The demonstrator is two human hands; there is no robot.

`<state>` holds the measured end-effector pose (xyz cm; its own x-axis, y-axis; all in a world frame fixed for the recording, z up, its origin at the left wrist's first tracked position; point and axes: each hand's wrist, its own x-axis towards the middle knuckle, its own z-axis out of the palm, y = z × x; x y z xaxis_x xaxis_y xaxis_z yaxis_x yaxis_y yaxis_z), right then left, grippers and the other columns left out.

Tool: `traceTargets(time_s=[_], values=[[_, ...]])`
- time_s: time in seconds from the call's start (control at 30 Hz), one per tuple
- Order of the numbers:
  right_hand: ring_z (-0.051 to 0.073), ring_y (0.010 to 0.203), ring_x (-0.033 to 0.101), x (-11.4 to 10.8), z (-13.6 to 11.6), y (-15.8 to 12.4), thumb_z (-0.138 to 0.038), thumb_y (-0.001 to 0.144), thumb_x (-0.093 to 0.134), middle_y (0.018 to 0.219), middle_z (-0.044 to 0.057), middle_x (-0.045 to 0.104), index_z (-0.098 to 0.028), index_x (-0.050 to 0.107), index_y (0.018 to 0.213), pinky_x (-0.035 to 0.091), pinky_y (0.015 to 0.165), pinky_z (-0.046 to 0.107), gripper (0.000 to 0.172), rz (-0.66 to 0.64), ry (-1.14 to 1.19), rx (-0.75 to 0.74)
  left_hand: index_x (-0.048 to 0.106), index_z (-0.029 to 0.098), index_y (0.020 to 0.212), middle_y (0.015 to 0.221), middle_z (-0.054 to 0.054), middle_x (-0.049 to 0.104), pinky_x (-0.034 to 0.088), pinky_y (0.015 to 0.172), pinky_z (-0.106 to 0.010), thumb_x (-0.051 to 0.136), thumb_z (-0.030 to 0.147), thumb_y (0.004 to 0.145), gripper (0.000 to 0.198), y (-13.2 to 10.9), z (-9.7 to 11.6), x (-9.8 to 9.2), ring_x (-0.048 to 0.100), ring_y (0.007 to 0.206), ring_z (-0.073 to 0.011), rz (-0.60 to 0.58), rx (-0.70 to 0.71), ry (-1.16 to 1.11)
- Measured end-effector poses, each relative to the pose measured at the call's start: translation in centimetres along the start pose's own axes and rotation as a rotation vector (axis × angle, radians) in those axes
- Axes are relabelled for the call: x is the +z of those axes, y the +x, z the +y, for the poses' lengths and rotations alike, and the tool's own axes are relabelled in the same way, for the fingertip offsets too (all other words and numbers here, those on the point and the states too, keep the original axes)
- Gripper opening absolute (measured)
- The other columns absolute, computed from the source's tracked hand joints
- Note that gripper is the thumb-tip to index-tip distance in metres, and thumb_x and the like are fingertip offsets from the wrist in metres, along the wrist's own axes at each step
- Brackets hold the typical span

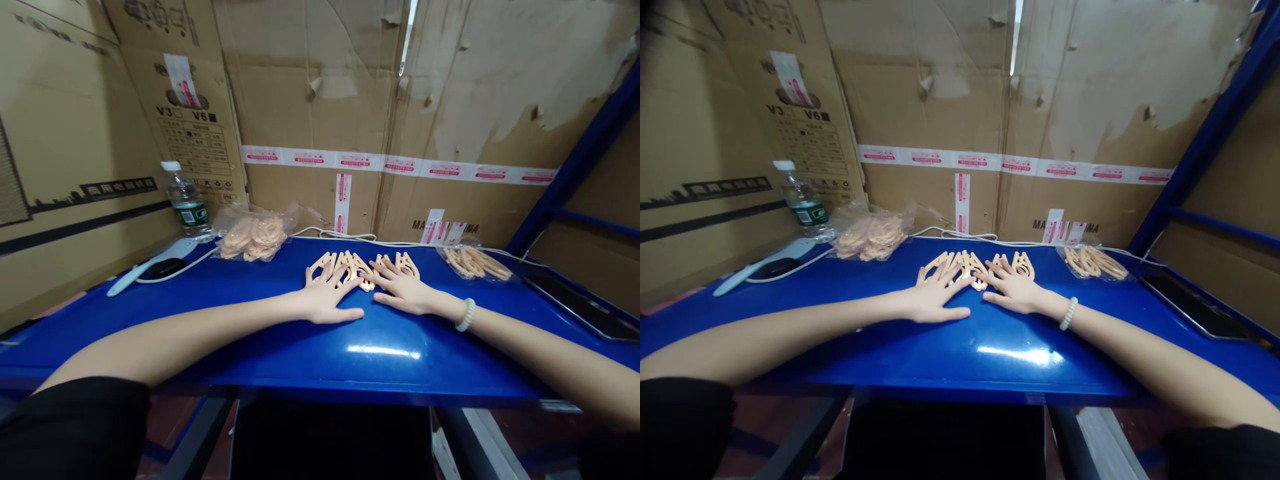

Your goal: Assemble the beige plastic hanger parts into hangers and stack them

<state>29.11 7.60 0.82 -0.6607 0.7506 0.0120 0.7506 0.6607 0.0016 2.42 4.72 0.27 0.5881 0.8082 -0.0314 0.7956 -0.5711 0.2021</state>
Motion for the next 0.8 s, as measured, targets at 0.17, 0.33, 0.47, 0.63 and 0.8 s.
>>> traceTargets(time_s=[0.17, 0.33, 0.47, 0.63, 0.8], values=[[0.046, 0.154, 0.009, 0.0, 1.8, 4.7, -0.068, 0.103, 0.032, 0.170, 0.012, 0.019, -0.035, 0.026, 0.163, 0.021, 0.115, 0.077, 0.069, -0.035, 0.003, 0.084, 0.015, 0.043, 0.163, 0.172, -0.012, -0.002, 0.001, 0.109, -0.084, 0.038, 0.083, 0.090, 0.086, 4.9, -3.4, -1.4, -0.006, 0.155, -0.0482, -0.049, -0.053, 0.008], [0.048, 0.154, 0.009, 0.3, 2.2, 5.7, -0.070, 0.102, 0.028, 0.170, 0.015, 0.019, -0.031, 0.024, 0.164, 0.021, 0.115, 0.077, 0.073, 0.003, -0.010, 0.113, 0.027, 0.038, 0.161, 0.171, -0.011, 0.012, 0.013, 0.116, -0.076, 0.058, 0.064, 0.090, 0.081, 5.3, -3.6, -4.8, 0.013, 0.156, -0.0450, -0.060, -0.006, 0.084], [0.048, 0.154, 0.010, 0.4, 2.1, 5.5, -0.071, 0.102, 0.026, 0.170, 0.015, 0.019, -0.031, 0.023, 0.165, 0.020, 0.117, 0.074, 0.075, 0.027, -0.016, 0.089, 0.055, 0.026, 0.145, 0.142, -0.007, 0.063, 0.046, 0.107, -0.039, 0.066, 0.046, 0.085, 0.064, 4.6, -1.4, -12.7, 0.061, 0.125, -0.0276, -0.069, 0.244, 0.041], [0.048, 0.154, 0.012, 0.5, 2.1, 5.5, -0.072, 0.101, 0.024, 0.169, 0.013, 0.022, -0.032, 0.022, 0.165, 0.022, 0.117, 0.074, 0.075, 0.033, -0.009, 0.113, 0.073, 0.014, 0.115, 0.116, -0.010, 0.074, 0.048, 0.095, -0.037, 0.057, 0.047, 0.093, 0.042, 4.9, -0.5, -19.3, 0.066, 0.107, -0.0255, 0.280, 0.019, 0.231], [0.045, 0.154, 0.017, 0.7, 2.1, 5.4, -0.072, 0.101, 0.025, 0.169, 0.013, 0.025, -0.033, 0.025, 0.164, 0.025, 0.117, 0.071, 0.074, 0.063, -0.013, 0.125, 0.065, 0.007, 0.118, 0.118, -0.024, 0.069, 0.044, 0.098, -0.051, 0.051, 0.061, 0.094, 0.061, 4.1, -4.0, -13.5, 0.062, 0.114, -0.0394, 0.602, -0.372, 0.410]])
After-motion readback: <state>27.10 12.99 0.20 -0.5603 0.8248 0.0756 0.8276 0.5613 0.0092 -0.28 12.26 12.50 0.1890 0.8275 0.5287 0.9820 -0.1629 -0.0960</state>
